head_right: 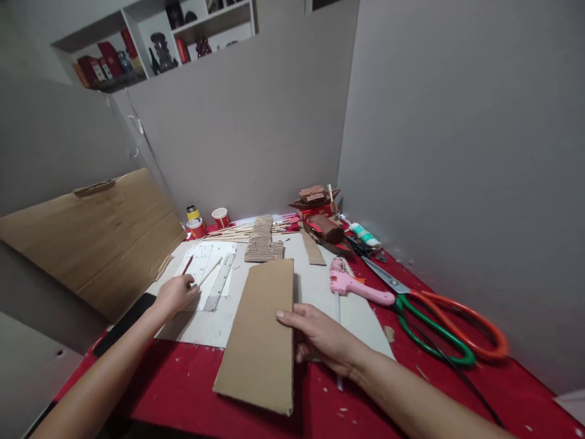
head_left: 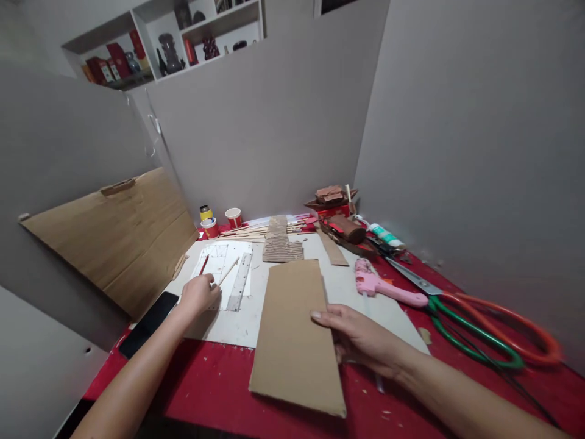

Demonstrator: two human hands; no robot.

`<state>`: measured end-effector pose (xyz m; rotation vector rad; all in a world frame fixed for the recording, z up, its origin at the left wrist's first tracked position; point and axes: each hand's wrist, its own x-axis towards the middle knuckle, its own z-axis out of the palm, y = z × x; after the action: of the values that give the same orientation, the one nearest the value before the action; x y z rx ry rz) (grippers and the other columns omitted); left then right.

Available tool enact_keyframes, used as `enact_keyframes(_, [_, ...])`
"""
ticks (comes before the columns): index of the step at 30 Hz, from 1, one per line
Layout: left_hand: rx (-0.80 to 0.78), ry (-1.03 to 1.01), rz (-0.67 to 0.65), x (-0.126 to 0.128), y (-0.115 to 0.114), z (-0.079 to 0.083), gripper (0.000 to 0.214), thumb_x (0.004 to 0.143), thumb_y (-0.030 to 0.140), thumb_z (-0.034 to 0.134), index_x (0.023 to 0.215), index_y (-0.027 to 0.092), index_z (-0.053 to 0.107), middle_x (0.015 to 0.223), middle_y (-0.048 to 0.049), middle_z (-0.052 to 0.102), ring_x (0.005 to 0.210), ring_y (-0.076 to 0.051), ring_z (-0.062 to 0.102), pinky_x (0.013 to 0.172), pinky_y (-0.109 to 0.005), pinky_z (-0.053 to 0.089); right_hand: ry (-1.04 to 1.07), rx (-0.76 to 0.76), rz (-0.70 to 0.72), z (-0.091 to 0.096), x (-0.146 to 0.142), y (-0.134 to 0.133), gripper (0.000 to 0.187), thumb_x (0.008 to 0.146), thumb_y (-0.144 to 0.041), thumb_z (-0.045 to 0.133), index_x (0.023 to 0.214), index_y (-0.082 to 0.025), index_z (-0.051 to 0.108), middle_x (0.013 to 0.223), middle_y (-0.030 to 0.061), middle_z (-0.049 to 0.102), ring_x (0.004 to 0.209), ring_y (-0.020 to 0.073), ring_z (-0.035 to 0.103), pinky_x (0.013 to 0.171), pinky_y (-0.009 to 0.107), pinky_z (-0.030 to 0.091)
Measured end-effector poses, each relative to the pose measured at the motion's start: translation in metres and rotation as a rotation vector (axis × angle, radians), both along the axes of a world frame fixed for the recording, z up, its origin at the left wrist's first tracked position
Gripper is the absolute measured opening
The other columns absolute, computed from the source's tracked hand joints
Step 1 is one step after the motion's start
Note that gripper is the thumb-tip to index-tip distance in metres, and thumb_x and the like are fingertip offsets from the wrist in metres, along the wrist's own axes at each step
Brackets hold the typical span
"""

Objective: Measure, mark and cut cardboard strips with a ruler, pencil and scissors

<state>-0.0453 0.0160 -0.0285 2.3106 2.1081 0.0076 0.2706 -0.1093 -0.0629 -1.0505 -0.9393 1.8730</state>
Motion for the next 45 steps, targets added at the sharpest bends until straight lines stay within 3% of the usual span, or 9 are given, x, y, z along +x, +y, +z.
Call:
enact_keyframes(6, [0.001,-0.071,0.004,0.013,0.004,0.002,0.031,0.095,0.035,0.061,0.121,0.017,0.061,0.121,-0.0095,0.063,0.102,-0.023,0.065,0.087,-0.044,0.055,-0.004,0.02,0.024,0.003,-0.002,0.0,0.04,0.071,-0.048,0.08,0.085,-0.014,0.063,0.065,-0.0002,0.068,0.043,0.007,0.059,0.036,0.014,0.049])
enact_keyframes(10, [0.004,-0.181,-0.067,0.04,0.013,0.005,0.032,0.096,0.036,0.061,0.122,0.017,0.061,0.122,-0.0097,0.063,0.104,-0.024,0.064,0.089,-0.046,0.054,-0.012,0.019,-0.002,0.0,-0.004,0.002,0.04,0.07,-0.046,0.079,0.088,-0.017,0.059,0.062,-0.0025,0.066,0.041,0.0068,0.057,0.033,0.013,0.047])
enact_keyframes(18, [-0.064,-0.447,-0.1,0.105,0.089,0.002,0.035,0.095,0.035,0.061,0.125,0.017,0.059,0.125,-0.0103,0.061,0.104,-0.024,0.064,0.086,-0.045,0.056,0.018,0.043,-0.009,0.005,-0.003,0.008,0.037,0.066,-0.038,0.076,0.091,-0.018,0.055,0.059,-0.0028,0.066,0.039,0.0079,0.058,0.032,0.013,0.046])
enact_keyframes(25, [-0.154,-0.554,-0.085,0.136,0.143,-0.009,0.036,0.095,0.035,0.062,0.126,0.017,0.058,0.125,-0.0104,0.061,0.104,-0.024,0.064,0.086,-0.045,0.056,0.077,0.025,0.083,-0.003,0.0,0.014,0.035,0.065,-0.034,0.073,0.092,-0.017,0.059,0.062,0.0006,0.069,0.04,0.0082,0.061,0.032,0.01,0.044])
enact_keyframes(29, [-0.171,-0.563,-0.095,0.145,0.158,-0.014,0.036,0.095,0.034,0.062,0.126,0.017,0.058,0.126,-0.0105,0.061,0.105,-0.025,0.064,0.087,-0.046,0.055,0.092,0.013,0.083,-0.007,0.002,0.018,0.034,0.063,-0.032,0.073,0.09,-0.018,0.057,0.063,0.0004,0.069,0.039,0.0094,0.06,0.031,0.014,0.049])
enact_keyframes(35, [-0.265,-0.661,-0.116,0.151,0.162,-0.017,0.036,0.095,0.034,0.062,0.126,0.017,0.059,0.125,-0.0103,0.061,0.105,-0.025,0.064,0.087,-0.045,0.056,0.112,0.001,0.076,-0.006,0.003,0.019,0.035,0.064,-0.033,0.074,0.089,-0.017,0.056,0.063,0.0011,0.068,0.038,0.0095,0.06,0.031,0.014,0.048])
enact_keyframes(39, [-0.294,-0.779,-0.117,0.146,0.165,-0.013,0.036,0.095,0.035,0.062,0.126,0.017,0.059,0.125,-0.0104,0.061,0.104,-0.024,0.064,0.086,-0.045,0.056,0.123,0.003,0.078,-0.007,0.004,0.018,0.036,0.066,-0.034,0.076,0.091,-0.017,0.057,0.062,-0.0002,0.067,0.038,0.0081,0.06,0.033,0.012,0.047])
enact_keyframes(45, [-0.173,-0.935,-0.107,0.124,0.168,0.002,0.036,0.095,0.035,0.062,0.126,0.017,0.058,0.124,-0.0103,0.061,0.103,-0.024,0.064,0.086,-0.045,0.056,0.118,-0.03,0.038,-0.007,0.007,0.022,0.034,0.071,-0.032,0.074,0.095,-0.019,0.054,0.066,-0.0012,0.067,0.034,0.0083,0.056,0.03,0.016,0.047])
